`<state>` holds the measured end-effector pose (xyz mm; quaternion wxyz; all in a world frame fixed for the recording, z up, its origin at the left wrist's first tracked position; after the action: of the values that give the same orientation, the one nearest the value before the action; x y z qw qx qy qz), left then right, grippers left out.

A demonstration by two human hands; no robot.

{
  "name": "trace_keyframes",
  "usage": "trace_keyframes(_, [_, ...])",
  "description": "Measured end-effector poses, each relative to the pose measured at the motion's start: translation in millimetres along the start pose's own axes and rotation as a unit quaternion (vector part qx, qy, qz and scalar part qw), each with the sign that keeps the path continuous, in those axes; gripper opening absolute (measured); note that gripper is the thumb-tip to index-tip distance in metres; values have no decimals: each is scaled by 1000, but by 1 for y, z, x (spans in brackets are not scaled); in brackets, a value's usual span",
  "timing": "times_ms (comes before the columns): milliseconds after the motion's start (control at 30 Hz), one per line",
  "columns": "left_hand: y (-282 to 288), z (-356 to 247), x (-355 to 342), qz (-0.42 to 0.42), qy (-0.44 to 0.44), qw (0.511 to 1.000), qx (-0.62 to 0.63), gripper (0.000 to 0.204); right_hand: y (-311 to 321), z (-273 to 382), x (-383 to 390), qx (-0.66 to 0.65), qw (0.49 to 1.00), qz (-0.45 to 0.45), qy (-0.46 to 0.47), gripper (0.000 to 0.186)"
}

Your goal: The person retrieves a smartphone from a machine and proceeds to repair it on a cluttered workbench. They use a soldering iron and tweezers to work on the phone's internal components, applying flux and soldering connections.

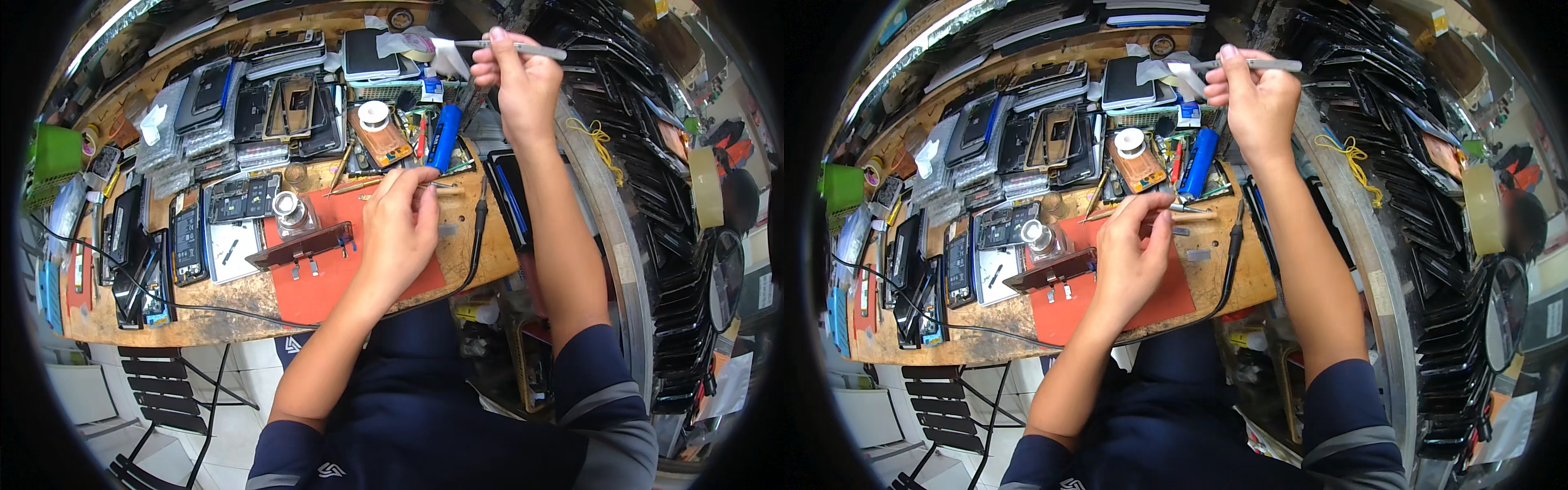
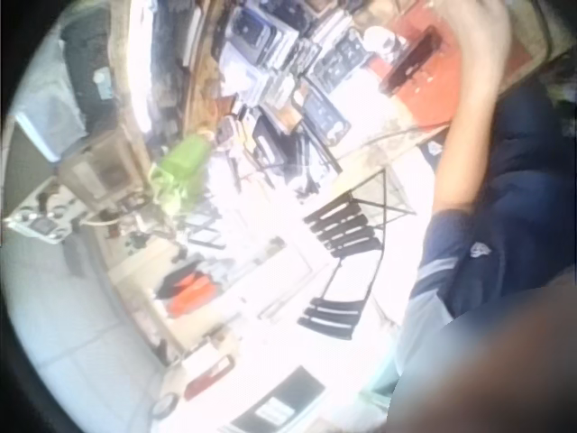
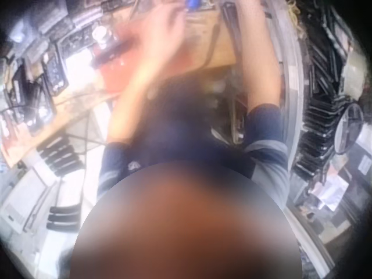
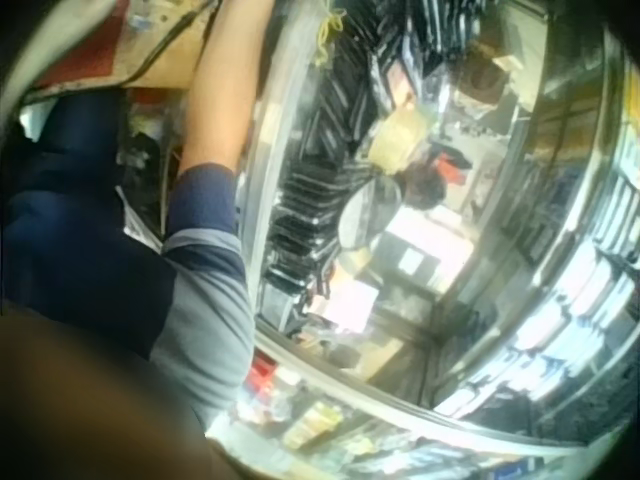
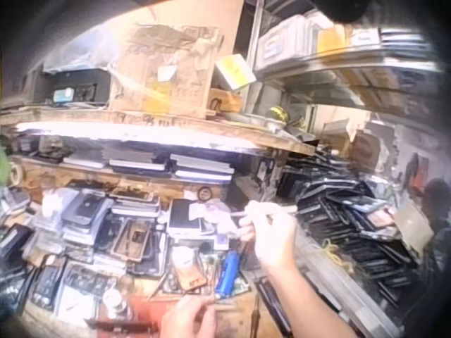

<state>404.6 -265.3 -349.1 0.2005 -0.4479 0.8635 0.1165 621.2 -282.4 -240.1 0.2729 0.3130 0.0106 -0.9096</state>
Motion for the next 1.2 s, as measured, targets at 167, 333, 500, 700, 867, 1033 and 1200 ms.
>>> trace_keyframes(167, [37, -5, 9, -112, 10, 993, 37, 21, -10, 50, 40, 116, 982, 137, 66, 25])
trace_keyframes(333, [30, 6, 35, -55, 104, 959, 259, 30, -13, 31, 148, -76, 963, 224, -131, 23])
trace_keyframes(500, [24, 4, 89, -67, 68, 984, 150, 36, 4, -16, 223, -237, 906, 122, -330, 24])
trace_keyframes(700, [30, 7, 99, -26, 18, 995, 98, 22, 24, -24, 261, -185, 907, 88, -367, 23])
trace_keyframes(867, [24, -10, 99, 66, -96, 992, -48, 28, 17, -28, 273, -268, 839, 110, -460, 21])
trace_keyframes(1033, [23, -34, 95, 108, -180, 962, -172, 27, 28, -21, 278, -264, 829, 115, -480, 22])
trace_keyframes(1200, [65, -69, 36, -2, -285, 934, -216, 20, 79, -26, 246, -272, 852, -62, -443, 24])
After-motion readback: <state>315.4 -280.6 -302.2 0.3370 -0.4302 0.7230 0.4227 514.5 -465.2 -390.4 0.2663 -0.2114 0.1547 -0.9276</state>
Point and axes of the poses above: each hand's wrist, its own x-axis away from the middle knuckle, its own y-axis out of the back of the hand, z = x × y, the point moved 7 cm from there along -x, towards the middle knuckle, and after that the axes turned 11 degrees about x, right-handed, at the moved point
